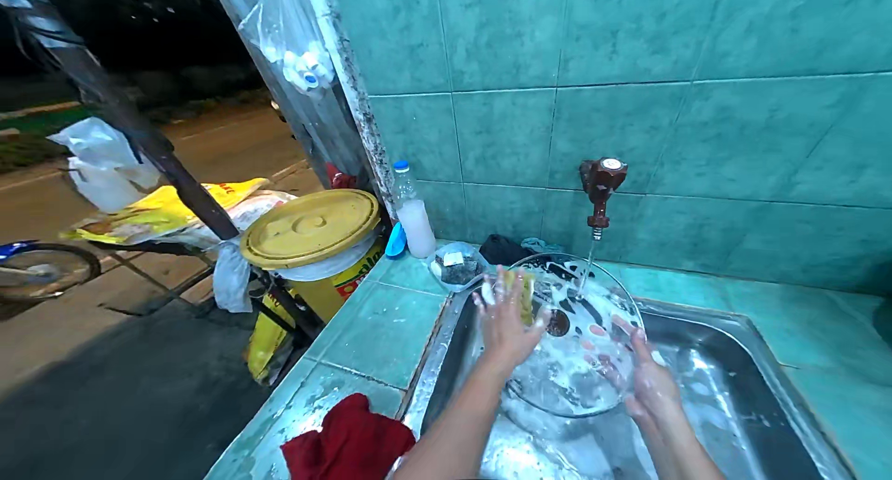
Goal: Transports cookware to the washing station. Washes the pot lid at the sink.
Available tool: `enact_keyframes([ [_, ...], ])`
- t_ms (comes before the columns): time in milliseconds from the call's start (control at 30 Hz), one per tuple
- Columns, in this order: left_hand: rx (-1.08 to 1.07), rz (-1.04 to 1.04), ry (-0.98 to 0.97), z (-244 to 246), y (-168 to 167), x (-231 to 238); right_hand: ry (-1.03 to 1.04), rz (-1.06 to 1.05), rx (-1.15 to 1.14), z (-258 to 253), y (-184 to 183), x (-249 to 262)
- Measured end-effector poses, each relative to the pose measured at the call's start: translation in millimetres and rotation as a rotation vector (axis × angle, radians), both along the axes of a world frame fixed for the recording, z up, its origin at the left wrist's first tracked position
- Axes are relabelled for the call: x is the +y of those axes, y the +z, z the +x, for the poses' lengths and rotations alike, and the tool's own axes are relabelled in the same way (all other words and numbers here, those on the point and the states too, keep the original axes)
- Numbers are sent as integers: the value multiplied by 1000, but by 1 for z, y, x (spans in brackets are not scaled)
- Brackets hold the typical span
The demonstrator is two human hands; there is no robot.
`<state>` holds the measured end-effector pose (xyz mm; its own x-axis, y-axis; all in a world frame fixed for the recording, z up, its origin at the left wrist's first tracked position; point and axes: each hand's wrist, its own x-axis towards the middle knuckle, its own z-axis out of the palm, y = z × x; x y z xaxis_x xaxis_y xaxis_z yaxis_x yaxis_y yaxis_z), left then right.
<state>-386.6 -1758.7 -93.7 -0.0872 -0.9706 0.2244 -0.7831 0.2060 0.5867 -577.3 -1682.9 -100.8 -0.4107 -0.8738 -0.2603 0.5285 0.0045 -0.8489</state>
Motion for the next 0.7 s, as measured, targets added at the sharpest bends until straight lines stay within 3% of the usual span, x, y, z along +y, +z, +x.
enact_keyframes([
  [167, 196, 100, -303, -60, -17, 8, -56, 76, 217, 24, 11, 10],
  [267, 167, 119, -421, -65, -11, 3, -105, 87, 231, 28, 10, 19],
  [433, 165, 114, -148, -33, -31, -25, -140, 35, 197, 27, 10, 33],
  [600, 238, 134, -310, -45, -49, 31, -195, 44, 250, 31, 9, 21],
  [700, 147, 234, -69, -19, -62, 17, -199, 28, 303, 31, 12, 30],
])
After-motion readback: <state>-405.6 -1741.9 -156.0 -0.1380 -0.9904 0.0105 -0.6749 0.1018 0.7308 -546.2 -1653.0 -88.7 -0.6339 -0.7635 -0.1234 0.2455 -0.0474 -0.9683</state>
